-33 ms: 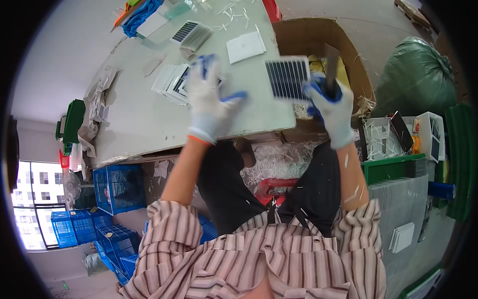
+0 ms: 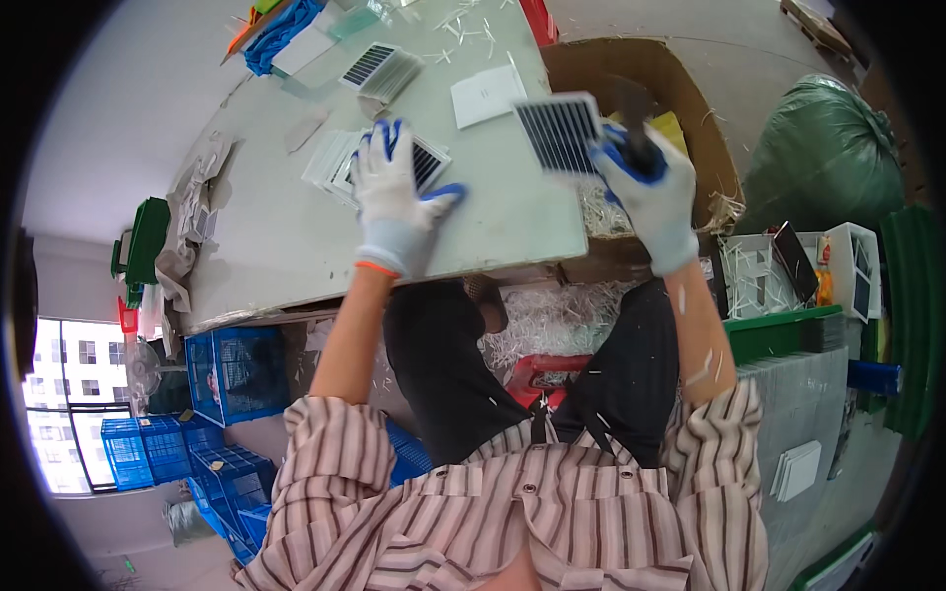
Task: Use a utility knife to trim the edges of small solar panels and stack them in a container.
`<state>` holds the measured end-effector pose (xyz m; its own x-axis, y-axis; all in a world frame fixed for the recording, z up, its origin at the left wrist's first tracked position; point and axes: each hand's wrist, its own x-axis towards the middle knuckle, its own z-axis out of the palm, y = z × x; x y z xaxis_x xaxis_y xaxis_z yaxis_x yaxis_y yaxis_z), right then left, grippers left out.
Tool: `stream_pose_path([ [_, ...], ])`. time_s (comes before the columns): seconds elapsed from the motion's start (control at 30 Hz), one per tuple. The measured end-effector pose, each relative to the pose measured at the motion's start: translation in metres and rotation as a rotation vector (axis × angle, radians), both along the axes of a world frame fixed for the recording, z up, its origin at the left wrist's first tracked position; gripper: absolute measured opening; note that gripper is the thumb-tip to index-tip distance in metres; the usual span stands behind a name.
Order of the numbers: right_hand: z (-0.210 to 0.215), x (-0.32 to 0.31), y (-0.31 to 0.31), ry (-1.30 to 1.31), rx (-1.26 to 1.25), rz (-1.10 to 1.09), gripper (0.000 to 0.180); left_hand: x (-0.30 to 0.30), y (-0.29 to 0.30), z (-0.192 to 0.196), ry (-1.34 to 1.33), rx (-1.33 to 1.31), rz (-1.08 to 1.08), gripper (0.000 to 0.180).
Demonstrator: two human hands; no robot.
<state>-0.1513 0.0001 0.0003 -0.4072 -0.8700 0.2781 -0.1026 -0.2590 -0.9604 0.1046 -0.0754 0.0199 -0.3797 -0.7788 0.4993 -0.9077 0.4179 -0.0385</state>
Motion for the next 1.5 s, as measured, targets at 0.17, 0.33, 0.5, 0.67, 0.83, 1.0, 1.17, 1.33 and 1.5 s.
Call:
stream_pose_path([
  [0.17, 0.005, 0.007, -0.101, 1.079, -0.547, -0.074, 0.034, 0.036, -0.011, 0.007, -0.199, 0.195, -0.104, 0.07],
  [0.33, -0.028, 0.012, -0.136, 1.333, -0.519, 0.068, 0.032, 0.055, -0.001, 0.013, -0.196, 0.186, -0.273, 0.062],
  [0.5, -0.031, -0.009, -0.06, 0.331, -0.177, 0.012, 0.024, 0.03, 0.023, 0.03, -0.042, 0.002, -0.331, 0.05],
  [0.67, -0.082, -0.003, 0.023, -0.129, 0.134, -0.057, 0.011, -0.044, 0.064, -0.013, 0.084, -0.012, -0.61, 0.042],
  [0.83, -0.13, 0.032, 0.067, -0.426, 0.26, -0.037, 0.008, -0.076, 0.076, -0.021, 0.323, 0.252, -0.64, 0.045],
  [1.0, -0.129, 0.04, 0.056, -0.407, 0.142, 0.183, 0.013, -0.106, 0.066, -0.023, 0.256, 0.086, -0.386, 0.035],
  [1.17, -0.118, 0.031, 0.06, -0.327, 0.168, 0.338, 0.012, -0.11, 0.069, -0.033, 0.321, 0.096, -0.388, 0.035],
  [1.33, -0.109, 0.066, 0.113, 0.016, 0.124, 0.557, 0.013, -0.111, 0.071, -0.032, 0.33, 0.08, -0.345, 0.036],
  [1.5, -0.125, 0.07, 0.082, 0.02, 0.147, -0.126, 0.035, -0.114, 0.075, -0.032, 0.293, 0.067, -0.323, 0.037],
])
